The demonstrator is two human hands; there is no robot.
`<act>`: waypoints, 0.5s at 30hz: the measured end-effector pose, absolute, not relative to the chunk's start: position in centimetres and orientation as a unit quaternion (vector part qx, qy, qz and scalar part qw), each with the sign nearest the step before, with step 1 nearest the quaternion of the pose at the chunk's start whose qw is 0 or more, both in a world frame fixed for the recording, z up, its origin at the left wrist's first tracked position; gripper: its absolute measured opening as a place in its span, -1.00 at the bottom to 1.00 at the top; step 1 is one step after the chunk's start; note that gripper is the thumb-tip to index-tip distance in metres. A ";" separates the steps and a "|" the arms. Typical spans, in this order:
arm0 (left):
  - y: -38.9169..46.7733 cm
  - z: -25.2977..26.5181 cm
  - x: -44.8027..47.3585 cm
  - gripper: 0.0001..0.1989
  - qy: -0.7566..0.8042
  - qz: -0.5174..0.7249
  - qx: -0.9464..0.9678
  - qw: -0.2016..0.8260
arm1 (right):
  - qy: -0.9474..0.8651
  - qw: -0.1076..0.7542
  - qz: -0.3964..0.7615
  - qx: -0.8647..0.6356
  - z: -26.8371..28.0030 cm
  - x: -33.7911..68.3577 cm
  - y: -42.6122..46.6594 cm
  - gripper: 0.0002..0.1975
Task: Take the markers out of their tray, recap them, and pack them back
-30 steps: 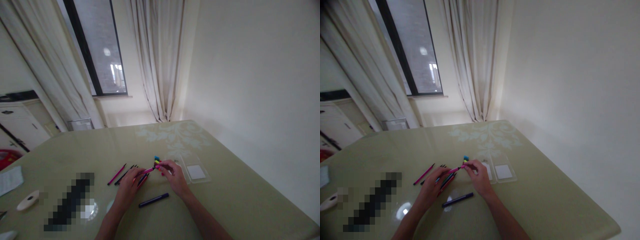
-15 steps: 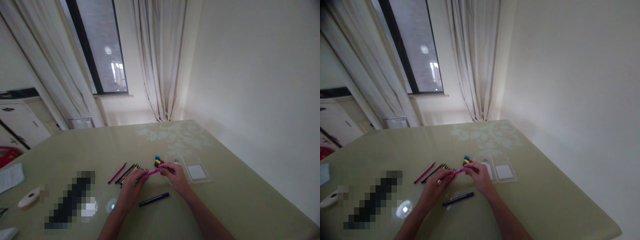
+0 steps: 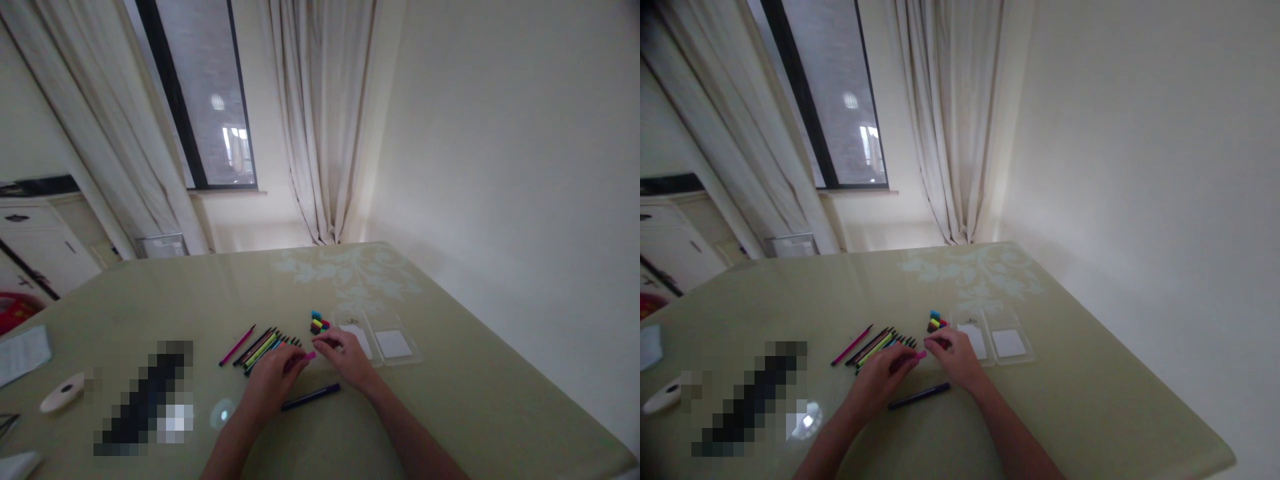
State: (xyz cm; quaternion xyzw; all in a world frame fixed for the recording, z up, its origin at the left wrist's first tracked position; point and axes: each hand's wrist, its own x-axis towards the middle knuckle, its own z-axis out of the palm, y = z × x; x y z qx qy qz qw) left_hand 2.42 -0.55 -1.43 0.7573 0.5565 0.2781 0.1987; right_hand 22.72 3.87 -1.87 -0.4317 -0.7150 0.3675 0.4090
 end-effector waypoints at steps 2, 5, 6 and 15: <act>-0.7 -1.4 2.7 -0.76 0.557 0.251 0.767 0.198 | -0.707 0.412 0.310 -0.484 -2.0 22.8 4.7 -0.77; -0.9 -1.8 3.5 -0.76 0.541 0.215 0.790 0.194 | -0.733 0.352 0.207 -0.544 -1.8 22.4 6.3 -0.79; -1.0 -1.9 3.8 -0.75 0.534 0.207 0.796 0.196 | -0.747 0.323 0.174 -0.555 -1.7 22.2 6.9 -0.80; 0.5 -1.8 0.7 -0.72 0.669 0.235 0.697 0.106 | -0.776 0.132 0.031 -0.616 -0.6 19.8 9.7 -0.81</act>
